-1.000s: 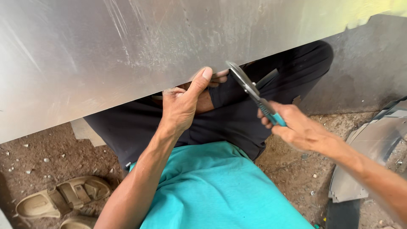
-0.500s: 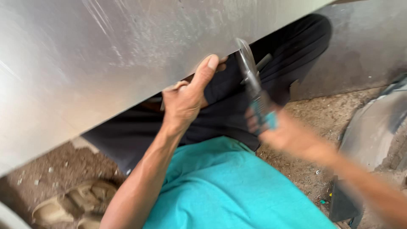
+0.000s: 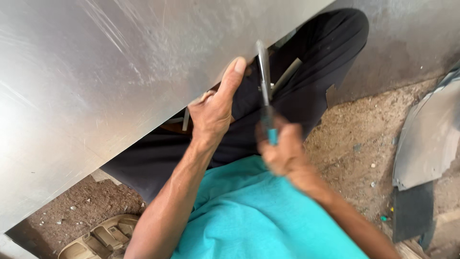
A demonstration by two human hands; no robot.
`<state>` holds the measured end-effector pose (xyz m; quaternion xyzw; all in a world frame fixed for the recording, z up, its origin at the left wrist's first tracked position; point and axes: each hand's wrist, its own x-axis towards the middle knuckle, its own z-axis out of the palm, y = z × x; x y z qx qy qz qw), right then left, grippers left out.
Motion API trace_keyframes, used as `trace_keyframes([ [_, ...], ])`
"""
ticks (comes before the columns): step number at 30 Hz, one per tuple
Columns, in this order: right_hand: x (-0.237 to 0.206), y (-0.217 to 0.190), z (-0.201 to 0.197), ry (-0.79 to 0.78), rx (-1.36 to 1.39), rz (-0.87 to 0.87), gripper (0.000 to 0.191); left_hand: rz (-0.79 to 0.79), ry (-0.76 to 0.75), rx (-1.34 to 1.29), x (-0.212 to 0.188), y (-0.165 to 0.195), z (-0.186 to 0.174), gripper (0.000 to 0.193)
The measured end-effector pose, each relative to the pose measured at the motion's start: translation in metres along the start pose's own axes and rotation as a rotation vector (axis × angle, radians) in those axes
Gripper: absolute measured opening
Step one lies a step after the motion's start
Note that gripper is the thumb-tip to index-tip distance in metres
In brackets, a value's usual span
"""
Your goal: The person uses tin snips to cut a large metal sheet resting on their lap. They repeatedly trim the edges and cut out small sections, creating scrap pieces that fall to the ground.
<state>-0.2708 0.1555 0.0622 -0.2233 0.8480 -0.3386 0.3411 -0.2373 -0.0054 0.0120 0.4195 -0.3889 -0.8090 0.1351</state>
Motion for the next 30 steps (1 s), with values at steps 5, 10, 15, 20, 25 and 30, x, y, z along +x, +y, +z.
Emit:
trace_keyframes([
  [5,-0.011,0.039,-0.061,0.019,-0.503,0.173,0.021,-0.108,0.136,-0.253,-0.008,0.006,0.033,0.040],
  [10,-0.046,0.060,-0.051,0.008,-0.081,0.101,0.022,-0.106,0.020,0.245,0.001,0.004,0.036,0.045],
  [15,-0.052,0.049,-0.029,0.171,0.212,0.006,0.020,-0.081,-0.078,0.166,0.000,0.008,0.028,0.040],
  [20,-0.039,0.037,-0.026,0.255,0.120,-0.171,0.014,0.134,-0.213,-0.027,-0.002,-0.002,0.015,0.044],
  [25,-0.021,0.036,-0.027,0.092,-0.199,0.028,0.015,0.054,-0.319,0.096,-0.024,-0.011,-0.072,0.081],
  [30,-0.020,0.049,-0.023,-0.007,0.155,0.234,0.018,0.355,0.025,-0.551,-0.097,0.030,-0.201,0.076],
])
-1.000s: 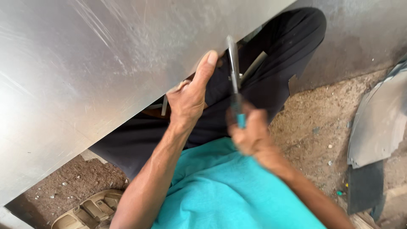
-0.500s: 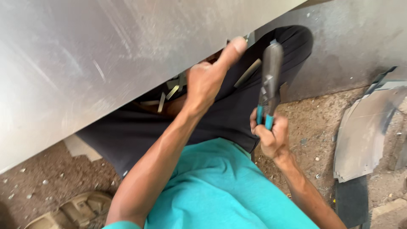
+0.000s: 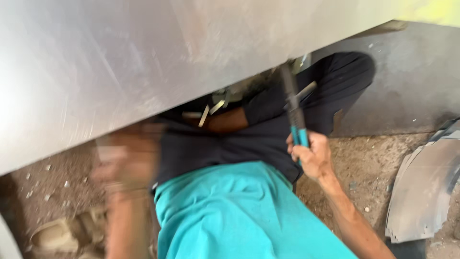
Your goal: The person uses tin snips to cut a large metal sheet resting on their lap. They repeatedly trim the edges and cut out small sections, creating scrap pieces that fall to the ground.
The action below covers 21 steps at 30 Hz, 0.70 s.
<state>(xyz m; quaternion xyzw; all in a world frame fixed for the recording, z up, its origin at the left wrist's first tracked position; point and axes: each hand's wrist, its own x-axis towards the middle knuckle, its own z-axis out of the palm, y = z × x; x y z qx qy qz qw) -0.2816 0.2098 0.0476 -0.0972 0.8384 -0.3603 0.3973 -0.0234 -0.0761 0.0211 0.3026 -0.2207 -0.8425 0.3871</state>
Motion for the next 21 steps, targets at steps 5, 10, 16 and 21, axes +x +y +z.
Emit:
trace_keyframes([
  [5,-0.005,0.023,0.009,-0.019,0.158,-0.311,0.024,0.367,0.395,0.096,-0.010,0.099,-0.078,0.057],
  [10,-0.005,0.015,0.025,-0.012,0.343,-0.274,0.023,0.281,0.366,0.071,-0.018,0.049,-0.081,0.039],
  [16,0.002,-0.041,0.032,-0.394,-0.292,-0.132,0.026,-0.017,0.275,0.298,0.055,-0.071,0.009,0.028],
  [21,0.008,-0.081,0.039,-0.603,-0.556,-0.073,0.030,0.097,0.183,0.120,0.051,-0.047,0.024,0.045],
])
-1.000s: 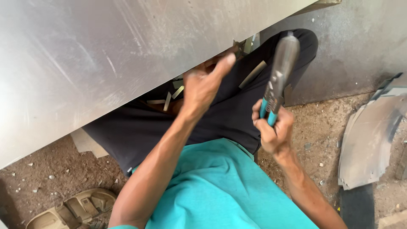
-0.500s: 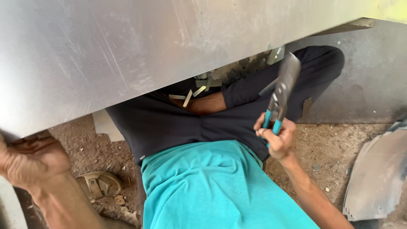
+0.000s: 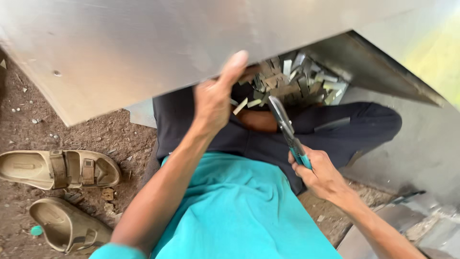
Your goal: The person uses tin snips to cut a large metal sheet resting on their lap. They repeatedly trim the edges and cut out small sections, creating scrap pieces that fall to the ground.
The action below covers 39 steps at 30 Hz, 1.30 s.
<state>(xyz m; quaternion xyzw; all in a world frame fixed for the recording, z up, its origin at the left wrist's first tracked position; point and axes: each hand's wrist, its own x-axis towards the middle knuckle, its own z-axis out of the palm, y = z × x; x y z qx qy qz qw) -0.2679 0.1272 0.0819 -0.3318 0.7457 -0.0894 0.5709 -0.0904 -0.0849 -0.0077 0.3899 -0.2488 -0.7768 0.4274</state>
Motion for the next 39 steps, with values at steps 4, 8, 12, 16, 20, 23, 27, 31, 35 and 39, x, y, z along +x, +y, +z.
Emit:
trace_keyframes([
  [4,0.020,-0.029,-0.031,-0.170,0.047,-0.216,0.058,-0.079,0.036,0.129,-0.003,0.030,-0.021,0.046],
  [8,0.039,-0.055,-0.066,-0.243,0.043,-0.211,0.058,-0.217,-0.020,0.102,-0.004,0.025,-0.018,0.043],
  [12,0.052,-0.076,-0.078,-0.230,-0.254,0.024,0.050,-0.107,-0.016,0.113,-0.011,0.024,-0.022,0.037],
  [16,0.066,-0.101,-0.076,-0.310,-0.364,-0.091,0.041,-0.071,-0.069,0.137,-0.016,0.035,-0.034,0.028],
  [20,0.072,-0.116,-0.081,-0.309,-0.492,-0.013,0.039,-0.058,-0.104,0.176,-0.017,0.035,-0.037,0.026],
  [23,0.076,-0.105,-0.090,-0.330,-0.542,0.027,0.033,-0.116,-0.112,0.163,-0.016,0.031,-0.039,0.026],
  [27,0.084,-0.085,-0.101,-0.359,-0.794,0.138,0.025,-0.056,-0.038,0.076,-0.015,0.029,-0.046,0.027],
  [31,0.070,-0.100,-0.092,-0.326,-0.509,0.143,0.030,-0.033,0.009,0.160,-0.017,0.024,-0.035,0.028],
  [35,0.037,-0.112,-0.022,-0.152,0.197,0.108,0.048,-0.063,0.022,0.513,-0.020,0.003,0.009,0.029],
  [39,0.021,-0.068,0.040,0.039,0.361,0.039,0.042,-0.321,0.033,0.476,-0.026,-0.013,0.034,0.029],
])
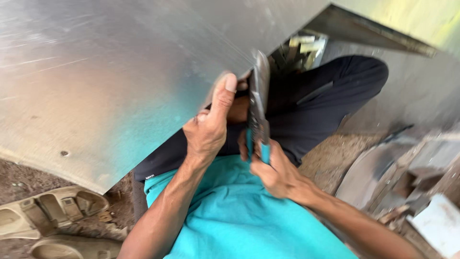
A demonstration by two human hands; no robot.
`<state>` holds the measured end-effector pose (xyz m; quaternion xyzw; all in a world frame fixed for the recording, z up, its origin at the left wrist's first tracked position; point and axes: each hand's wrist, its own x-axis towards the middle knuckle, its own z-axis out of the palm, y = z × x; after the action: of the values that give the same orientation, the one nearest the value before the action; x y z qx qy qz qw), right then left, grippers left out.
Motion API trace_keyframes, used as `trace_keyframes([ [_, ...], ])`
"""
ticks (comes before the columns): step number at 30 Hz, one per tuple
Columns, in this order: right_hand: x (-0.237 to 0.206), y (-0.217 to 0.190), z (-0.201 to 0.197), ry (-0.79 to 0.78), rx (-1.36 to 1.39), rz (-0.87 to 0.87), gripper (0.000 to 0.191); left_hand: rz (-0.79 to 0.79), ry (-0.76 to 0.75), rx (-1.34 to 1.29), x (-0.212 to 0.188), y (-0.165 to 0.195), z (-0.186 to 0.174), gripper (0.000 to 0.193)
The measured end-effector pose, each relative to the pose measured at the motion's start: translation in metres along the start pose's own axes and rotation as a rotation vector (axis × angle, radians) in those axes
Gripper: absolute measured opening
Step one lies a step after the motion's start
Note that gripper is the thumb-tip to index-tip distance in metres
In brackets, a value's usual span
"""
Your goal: The person uses tin snips to cut a large metal sheet resting on their lap. They repeatedly trim the edges and cut out small sections, creating scrap pieces that fall to the ground.
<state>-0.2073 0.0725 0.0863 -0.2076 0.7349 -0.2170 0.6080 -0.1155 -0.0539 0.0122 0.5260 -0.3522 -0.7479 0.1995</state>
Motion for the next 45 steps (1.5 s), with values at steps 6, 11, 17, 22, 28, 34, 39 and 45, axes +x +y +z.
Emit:
trace_keyframes([
  [6,0.006,0.018,0.034,0.194,0.124,-0.088,0.031,0.305,-0.043,0.100,-0.002,-0.022,-0.007,0.029],
  [11,0.020,-0.010,0.023,0.347,-0.062,-0.167,0.017,0.148,-0.087,-0.110,0.001,-0.014,-0.006,0.033],
  [17,-0.027,0.068,-0.059,0.466,-0.771,-0.222,0.023,0.013,0.013,-0.628,0.016,-0.003,0.038,0.040],
  [22,-0.067,0.108,-0.050,0.308,-0.889,0.141,0.045,0.250,-0.262,0.102,-0.029,0.004,0.015,0.026],
  [28,-0.084,0.079,-0.080,0.296,-0.741,0.261,0.053,0.799,0.428,0.420,-0.084,0.047,-0.129,0.022],
  [34,-0.067,0.137,-0.130,1.053,-0.669,-0.162,0.053,0.488,0.505,0.323,-0.050,0.026,-0.223,0.023],
  [39,-0.061,0.197,-0.127,1.095,-0.456,-0.257,0.021,0.347,0.329,0.192,-0.056,0.004,-0.174,0.027],
  [45,-0.058,0.155,-0.128,1.094,0.472,-0.479,0.013,0.196,-0.243,0.090,-0.040,-0.046,0.005,0.027],
])
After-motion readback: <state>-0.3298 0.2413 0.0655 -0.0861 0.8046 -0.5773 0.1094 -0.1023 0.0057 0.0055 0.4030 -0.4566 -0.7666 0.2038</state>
